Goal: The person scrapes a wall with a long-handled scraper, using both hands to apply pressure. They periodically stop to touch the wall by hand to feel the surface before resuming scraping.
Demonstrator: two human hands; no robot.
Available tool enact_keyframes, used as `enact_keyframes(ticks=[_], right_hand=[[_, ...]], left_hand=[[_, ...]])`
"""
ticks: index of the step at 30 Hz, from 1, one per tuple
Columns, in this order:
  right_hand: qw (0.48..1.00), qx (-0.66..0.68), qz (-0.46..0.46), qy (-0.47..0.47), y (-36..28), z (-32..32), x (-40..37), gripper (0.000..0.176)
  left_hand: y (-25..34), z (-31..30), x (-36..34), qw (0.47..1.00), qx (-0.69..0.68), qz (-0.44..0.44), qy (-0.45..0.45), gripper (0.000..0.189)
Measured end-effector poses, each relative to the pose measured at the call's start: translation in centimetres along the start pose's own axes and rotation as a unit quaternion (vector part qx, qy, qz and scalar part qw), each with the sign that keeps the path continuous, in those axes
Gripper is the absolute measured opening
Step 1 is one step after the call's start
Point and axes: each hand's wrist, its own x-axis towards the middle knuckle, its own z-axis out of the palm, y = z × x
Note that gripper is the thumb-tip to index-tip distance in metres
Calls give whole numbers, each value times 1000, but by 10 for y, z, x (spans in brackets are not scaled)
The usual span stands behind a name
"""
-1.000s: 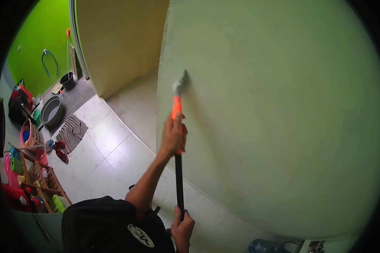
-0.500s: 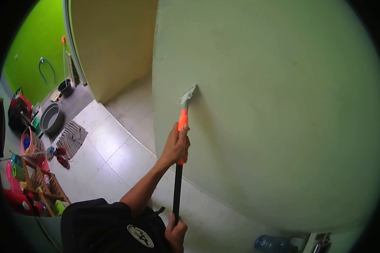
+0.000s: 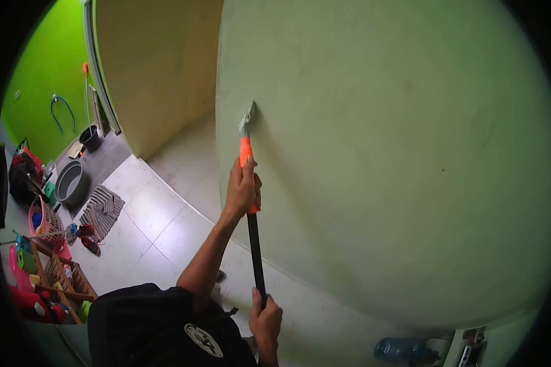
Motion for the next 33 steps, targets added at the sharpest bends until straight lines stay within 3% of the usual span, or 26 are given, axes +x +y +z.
enact_keyframes(ticks=[3,4,5,6,8,10,11,14,17,20,23,24,27,28,33], right_hand=[[997,69,-29,7,3,9,-20,44],[996,80,-37,7,11,11,-26,44],[995,101,-20,7,15,12,-35,43],[993,120,1,9,19,11,-43,43],[994,105,-2,16,37,12,-46,41],[998,35,-46,23,62,23,-34,40],[996,66,-53,31,53,25,-37,43],[998,45,-11,47,48,20,-40,47],[994,-41,24,94,65,17,-32,47],[995,6,6,102,73,23,-31,46],[994,37,17,100,116,40,-52,49],[993,54,11,100,130,46,-57,46],[986,84,-23,139,162,73,-62,43],[990,61,-22,124,152,69,-63,38],[989,30,22,140,116,51,-74,45]], left_hand=[[-15,2,-5,999,31,-18,8,40],[-52,5,-5,997,68,44,6,38],[-57,11,-22,996,84,28,-2,37],[-36,16,-41,996,45,-67,-41,36],[-33,14,-44,995,38,-77,-60,36],[-67,18,-23,995,88,43,-25,37],[-72,17,-30,989,119,90,-14,38],[-40,14,-44,997,34,-44,-49,38],[-47,22,-46,999,12,-23,-44,38],[-58,28,-47,999,38,-23,-29,37],[-106,35,-71,993,84,-38,-78,35],[-101,36,-86,987,78,-70,-122,36],[-99,37,-84,986,76,-64,-130,39],[-101,35,-86,987,83,-52,-128,39],[-99,37,-88,989,80,-54,-110,40]])
